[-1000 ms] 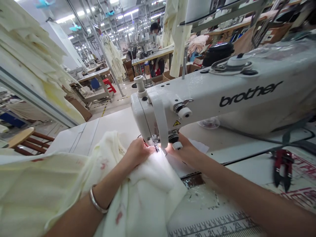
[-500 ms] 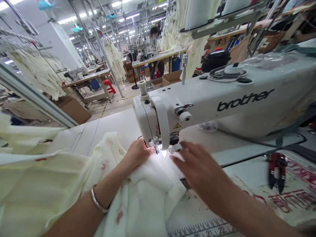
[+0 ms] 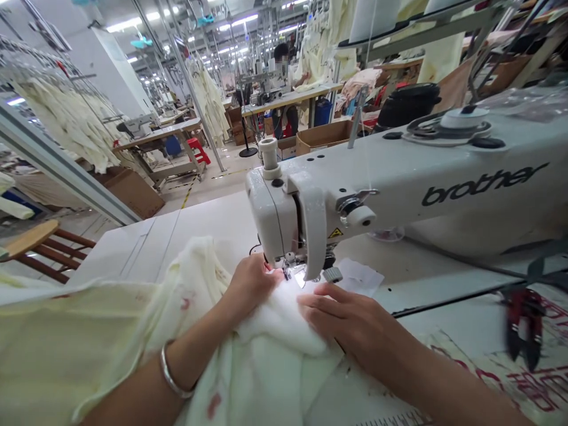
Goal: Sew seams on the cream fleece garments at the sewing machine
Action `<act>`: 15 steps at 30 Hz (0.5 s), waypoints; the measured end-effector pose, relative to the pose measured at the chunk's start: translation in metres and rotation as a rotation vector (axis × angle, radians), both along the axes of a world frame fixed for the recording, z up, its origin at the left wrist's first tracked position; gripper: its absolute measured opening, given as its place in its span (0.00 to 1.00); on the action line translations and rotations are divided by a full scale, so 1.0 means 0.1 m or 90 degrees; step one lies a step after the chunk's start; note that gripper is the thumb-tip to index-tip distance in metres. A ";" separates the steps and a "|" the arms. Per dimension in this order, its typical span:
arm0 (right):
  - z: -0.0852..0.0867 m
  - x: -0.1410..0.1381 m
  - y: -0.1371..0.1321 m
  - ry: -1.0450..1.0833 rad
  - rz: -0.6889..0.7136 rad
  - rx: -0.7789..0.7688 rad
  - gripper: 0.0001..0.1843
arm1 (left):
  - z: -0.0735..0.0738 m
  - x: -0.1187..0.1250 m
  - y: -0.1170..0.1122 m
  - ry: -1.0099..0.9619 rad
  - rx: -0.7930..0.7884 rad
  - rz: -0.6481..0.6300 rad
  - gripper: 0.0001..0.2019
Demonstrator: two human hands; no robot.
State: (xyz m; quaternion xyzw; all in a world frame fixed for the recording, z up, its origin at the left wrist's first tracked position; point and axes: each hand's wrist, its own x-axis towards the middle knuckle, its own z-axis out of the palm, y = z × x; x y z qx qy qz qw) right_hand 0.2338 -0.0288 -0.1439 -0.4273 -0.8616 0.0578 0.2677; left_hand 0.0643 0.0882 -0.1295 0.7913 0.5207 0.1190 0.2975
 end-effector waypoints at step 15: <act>-0.12 -0.28 -0.05 0.027 -0.110 0.149 0.16 | 0.05 0.02 0.01 0.030 -0.001 0.019 0.05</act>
